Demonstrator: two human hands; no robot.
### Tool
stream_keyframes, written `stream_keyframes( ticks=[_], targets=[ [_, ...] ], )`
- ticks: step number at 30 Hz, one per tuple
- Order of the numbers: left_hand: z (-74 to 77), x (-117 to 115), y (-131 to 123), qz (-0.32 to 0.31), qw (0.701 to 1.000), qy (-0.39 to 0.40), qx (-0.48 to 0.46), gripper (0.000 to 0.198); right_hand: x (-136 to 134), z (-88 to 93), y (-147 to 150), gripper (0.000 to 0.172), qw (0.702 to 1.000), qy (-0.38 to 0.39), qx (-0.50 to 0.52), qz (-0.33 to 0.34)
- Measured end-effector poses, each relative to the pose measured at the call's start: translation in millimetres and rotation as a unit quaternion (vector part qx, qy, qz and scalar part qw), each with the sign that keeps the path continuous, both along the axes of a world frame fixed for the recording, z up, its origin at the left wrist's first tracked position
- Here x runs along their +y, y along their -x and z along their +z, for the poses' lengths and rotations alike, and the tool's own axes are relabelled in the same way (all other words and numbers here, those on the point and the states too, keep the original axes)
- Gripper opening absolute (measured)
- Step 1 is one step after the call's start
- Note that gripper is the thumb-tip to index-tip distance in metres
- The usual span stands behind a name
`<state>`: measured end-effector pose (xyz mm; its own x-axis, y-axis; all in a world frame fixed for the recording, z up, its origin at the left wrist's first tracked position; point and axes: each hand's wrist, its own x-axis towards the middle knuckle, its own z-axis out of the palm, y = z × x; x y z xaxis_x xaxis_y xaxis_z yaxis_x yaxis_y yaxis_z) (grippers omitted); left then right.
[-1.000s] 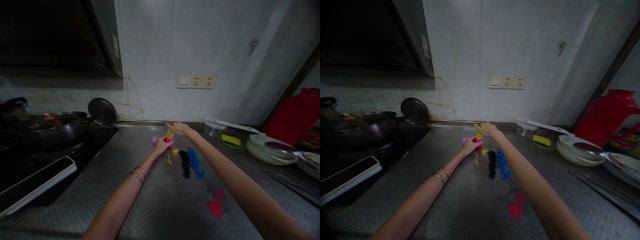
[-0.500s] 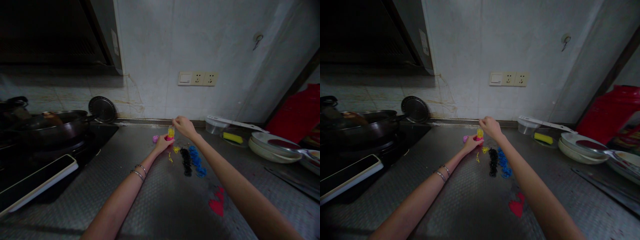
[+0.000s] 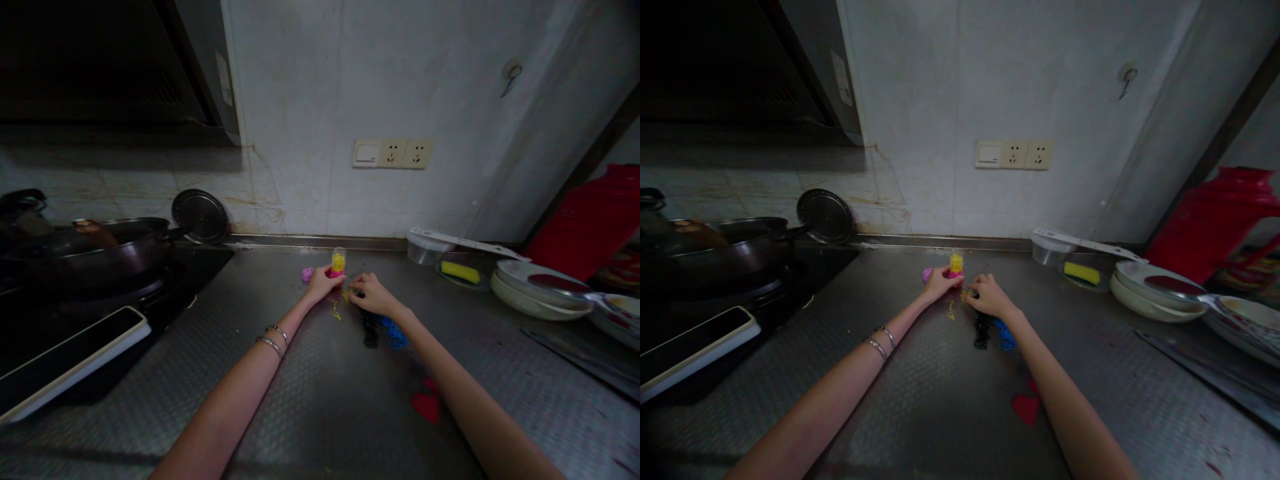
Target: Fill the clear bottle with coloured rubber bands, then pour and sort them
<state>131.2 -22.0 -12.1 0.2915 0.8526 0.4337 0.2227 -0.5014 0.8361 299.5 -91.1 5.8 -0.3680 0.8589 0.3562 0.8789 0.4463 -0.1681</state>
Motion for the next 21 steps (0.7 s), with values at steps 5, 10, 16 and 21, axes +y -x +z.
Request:
stream_keyframes(
  ticks=[5,10,16,21],
  targets=[
    [-5.6,5,-1,-0.002,1.0,-0.006,-0.012,0.033,-5,-1.7,4,0.032,1.0,-0.002,-0.014,0.007],
    [-9.5,8,-2,0.001,1.0,-0.003,-0.012,0.035,-6,0.7,5,0.028,1.0,-0.005,-0.004,0.026],
    [-11.8,11,-1,-0.009,1.0,-0.012,-0.007,0.035,-4,-1.9,8,0.022,0.999,0.001,0.009,0.032],
    [-10.1,10,-1,-0.001,1.0,-0.007,0.003,0.035,-4,-0.7,11,0.016,0.999,0.002,0.025,0.044]
  ],
)
